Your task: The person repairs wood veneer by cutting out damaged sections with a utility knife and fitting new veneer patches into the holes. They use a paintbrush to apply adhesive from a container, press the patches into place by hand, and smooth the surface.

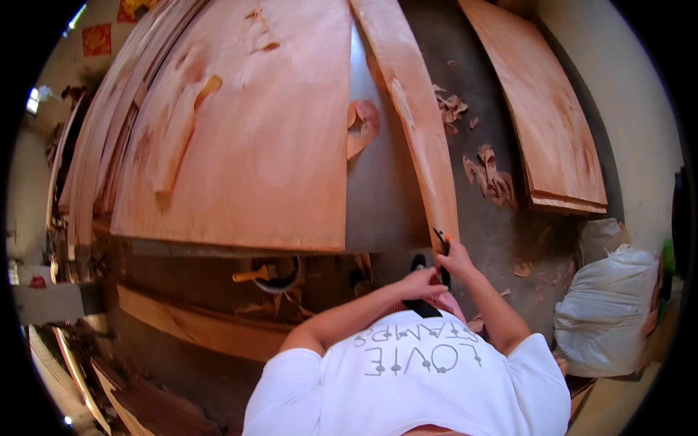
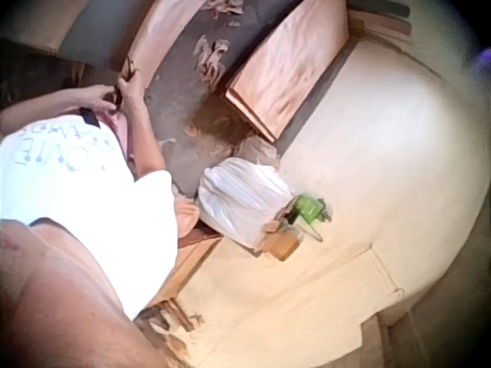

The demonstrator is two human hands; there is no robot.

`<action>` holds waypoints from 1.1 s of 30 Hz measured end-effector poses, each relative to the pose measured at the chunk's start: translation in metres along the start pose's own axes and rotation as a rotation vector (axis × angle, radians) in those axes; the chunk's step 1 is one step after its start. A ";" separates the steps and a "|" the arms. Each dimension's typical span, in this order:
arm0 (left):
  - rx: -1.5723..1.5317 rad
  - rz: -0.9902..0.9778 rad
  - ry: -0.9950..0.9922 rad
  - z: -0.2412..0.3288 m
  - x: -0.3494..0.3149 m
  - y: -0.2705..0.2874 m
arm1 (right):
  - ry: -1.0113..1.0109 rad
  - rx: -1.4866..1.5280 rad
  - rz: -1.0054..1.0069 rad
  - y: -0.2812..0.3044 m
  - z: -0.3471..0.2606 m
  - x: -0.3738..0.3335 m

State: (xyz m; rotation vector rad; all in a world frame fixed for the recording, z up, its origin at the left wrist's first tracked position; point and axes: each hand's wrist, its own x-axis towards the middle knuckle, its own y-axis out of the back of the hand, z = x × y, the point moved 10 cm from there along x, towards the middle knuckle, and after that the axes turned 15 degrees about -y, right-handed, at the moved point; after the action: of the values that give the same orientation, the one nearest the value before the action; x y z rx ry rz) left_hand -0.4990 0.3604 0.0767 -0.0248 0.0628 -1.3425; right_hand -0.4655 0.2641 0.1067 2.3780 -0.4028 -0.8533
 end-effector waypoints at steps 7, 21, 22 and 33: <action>0.062 0.163 0.207 -0.040 -0.045 0.026 | -0.067 0.229 0.158 0.039 0.051 0.007; -0.041 0.543 0.626 -0.040 0.086 0.000 | -0.055 1.718 -0.532 0.280 0.226 0.016; -0.024 0.488 0.594 -0.035 0.115 -0.011 | -0.004 1.785 -0.520 0.308 0.233 0.013; 0.013 0.473 0.569 -0.113 0.380 -0.044 | 0.058 1.676 -0.185 0.534 0.390 0.083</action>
State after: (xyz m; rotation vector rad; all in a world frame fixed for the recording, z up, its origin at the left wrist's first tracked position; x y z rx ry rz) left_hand -0.4631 -0.0176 -0.0457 0.3645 0.5102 -0.8430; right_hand -0.7043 -0.3573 0.1457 3.9542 -1.2308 -0.4850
